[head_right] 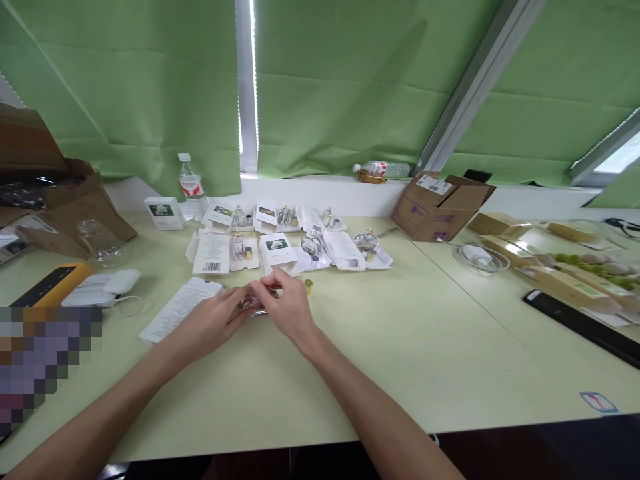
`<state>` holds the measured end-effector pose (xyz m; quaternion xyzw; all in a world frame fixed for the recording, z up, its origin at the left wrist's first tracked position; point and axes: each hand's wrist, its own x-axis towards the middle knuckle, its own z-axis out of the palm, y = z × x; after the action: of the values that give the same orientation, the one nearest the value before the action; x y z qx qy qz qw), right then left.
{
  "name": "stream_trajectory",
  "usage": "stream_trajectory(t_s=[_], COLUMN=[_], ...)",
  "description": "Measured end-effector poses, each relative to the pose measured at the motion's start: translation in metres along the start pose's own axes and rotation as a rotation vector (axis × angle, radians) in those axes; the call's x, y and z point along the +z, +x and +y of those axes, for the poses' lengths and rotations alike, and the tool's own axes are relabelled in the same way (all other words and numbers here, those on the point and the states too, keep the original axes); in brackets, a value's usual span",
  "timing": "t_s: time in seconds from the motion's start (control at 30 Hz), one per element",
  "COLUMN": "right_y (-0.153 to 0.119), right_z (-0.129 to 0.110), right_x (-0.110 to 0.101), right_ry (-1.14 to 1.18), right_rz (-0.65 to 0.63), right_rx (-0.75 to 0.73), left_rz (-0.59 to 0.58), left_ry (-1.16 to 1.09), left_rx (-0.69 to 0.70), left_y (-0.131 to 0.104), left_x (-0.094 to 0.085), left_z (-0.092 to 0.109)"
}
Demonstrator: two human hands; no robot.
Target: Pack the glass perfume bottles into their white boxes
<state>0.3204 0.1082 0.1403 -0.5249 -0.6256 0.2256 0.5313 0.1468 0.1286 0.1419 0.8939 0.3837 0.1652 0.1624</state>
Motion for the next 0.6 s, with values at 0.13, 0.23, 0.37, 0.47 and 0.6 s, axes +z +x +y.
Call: stream_trajectory(t_s=[0.13,0.23,0.37,0.47,0.6], right_y=[-0.0001,0.0,0.0007,0.0014,0.0014], right_z=[-0.0004,-0.0009,-0.0014,-0.0007,0.0013], right_x=[-0.0022,-0.0043,-0.006,-0.0056,-0.0043], right_ry=[0.03,0.041,0.064,0.047,0.023], right_rz=[-0.022,-0.042,-0.066,-0.052,-0.041], right_rx=[0.009,0.032,0.044,0.033,0.039], left_rz=[0.002,0.003,-0.004,-0.003,-0.005], left_ry=[-0.003,0.002,-0.006,-0.008,-0.006], left_rx=[-0.003,-0.001,-0.008,-0.007,-0.006], left_y=[0.0002,0.0002,-0.0002,-0.0002,0.0004], left_x=[0.0003,0.0001,0.0,0.0004,0.0009], left_z=[-0.0004,-0.0004,-0.0002,-0.0006,-0.0016])
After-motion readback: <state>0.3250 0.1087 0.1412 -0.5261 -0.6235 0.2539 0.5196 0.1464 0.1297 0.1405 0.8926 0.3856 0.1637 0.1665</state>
